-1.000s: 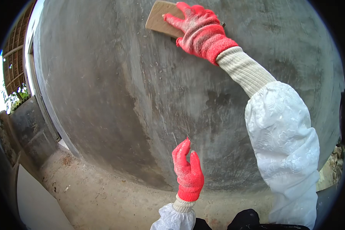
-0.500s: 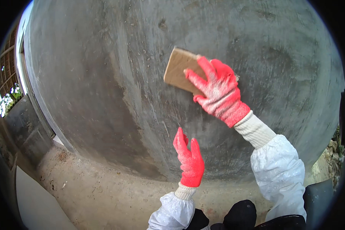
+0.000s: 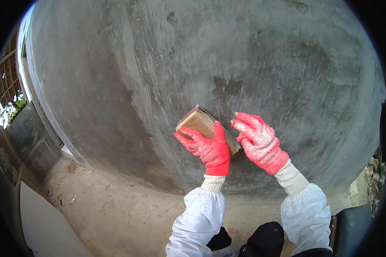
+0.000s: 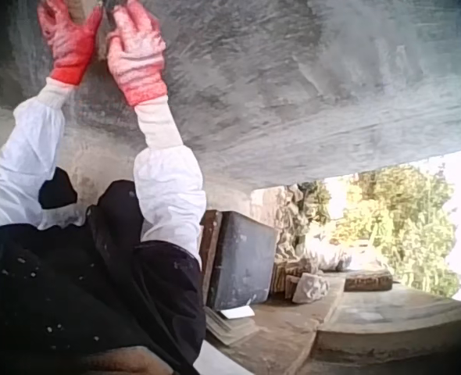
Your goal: The person sands a concrete wall using a sanding block.
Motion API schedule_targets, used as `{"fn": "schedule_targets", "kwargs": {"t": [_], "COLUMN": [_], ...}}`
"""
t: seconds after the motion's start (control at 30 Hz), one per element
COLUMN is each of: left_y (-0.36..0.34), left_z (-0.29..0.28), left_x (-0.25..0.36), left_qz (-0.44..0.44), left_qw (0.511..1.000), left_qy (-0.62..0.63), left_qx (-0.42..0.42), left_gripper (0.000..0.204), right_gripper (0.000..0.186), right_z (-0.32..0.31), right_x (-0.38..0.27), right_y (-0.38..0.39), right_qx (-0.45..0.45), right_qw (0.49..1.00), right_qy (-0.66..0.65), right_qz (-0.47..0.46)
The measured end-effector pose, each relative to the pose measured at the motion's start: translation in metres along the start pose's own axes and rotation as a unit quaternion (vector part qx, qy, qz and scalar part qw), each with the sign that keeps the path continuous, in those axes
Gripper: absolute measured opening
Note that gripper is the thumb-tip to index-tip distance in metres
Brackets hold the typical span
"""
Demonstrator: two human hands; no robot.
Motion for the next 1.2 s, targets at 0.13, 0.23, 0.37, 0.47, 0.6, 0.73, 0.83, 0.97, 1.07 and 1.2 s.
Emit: {"fn": "schedule_targets", "kwargs": {"t": [0.13,0.23,0.37,0.47,0.6,0.73,0.83,0.97,1.07,1.2], "left_y": [-0.074,-0.059,0.053,0.047,-0.064,-0.086,-0.002,0.052,-0.034,-0.098], "left_z": [-0.038,-0.034,-0.012,-0.009,-0.038,-0.038,-0.014,-0.013,-0.031,-0.047], "left_x": [0.04,0.027,-0.113,-0.118,0.004,0.038,-0.047,-0.111,-0.02,0.035], "left_qz": [0.168,0.22,0.202,0.225,0.301,0.271,0.279,0.291,0.319,0.293], "left_qw": [0.981,0.97,0.974,0.97,0.945,0.958,0.954,0.948,0.942,0.952], "left_qy": [-0.088,-0.095,-0.087,-0.082,-0.122,-0.089,-0.11,-0.111,-0.098,-0.082], "left_qx": [0.033,0.038,-0.045,-0.049,0.024,0.022,-0.001,-0.068,0.008,0.035], "left_gripper": [0.1,0.098,0.106,0.107,0.099,0.09,0.098,0.105,0.093,0.085], "right_gripper": [0.06,0.063,0.065,0.069,0.068,0.068,0.067,0.066,0.068,0.067], "right_z": [-0.071,-0.118,-0.127,-0.118,-0.109,-0.112,-0.11,-0.114,-0.113,-0.11], "right_x": [0.023,0.063,0.114,0.131,0.133,0.132,0.134,0.131,0.132,0.133], "right_y": [0.004,0.025,0.055,0.068,0.068,0.069,0.069,0.065,0.069,0.069], "right_qx": [0.121,0.213,0.256,0.211,0.217,0.203,0.206,0.208,0.195,0.2], "right_qw": [0.987,0.941,0.899,0.889,0.899,0.893,0.891,0.896,0.898,0.902], "right_qy": [0.104,0.25,0.323,0.389,0.358,0.38,0.382,0.371,0.373,0.362], "right_qz": [0.023,0.086,0.147,0.119,0.128,0.126,0.136,0.13,0.126,0.126]}}
Point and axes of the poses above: each hand's wrist, its own y-axis away from the middle knuckle, its own z-axis out of the palm, x = y × z, the point moved 7 cm from there along -y, towards the middle knuckle, and after that the axes turned 14 degrees about -x, right-handed, at the moved point
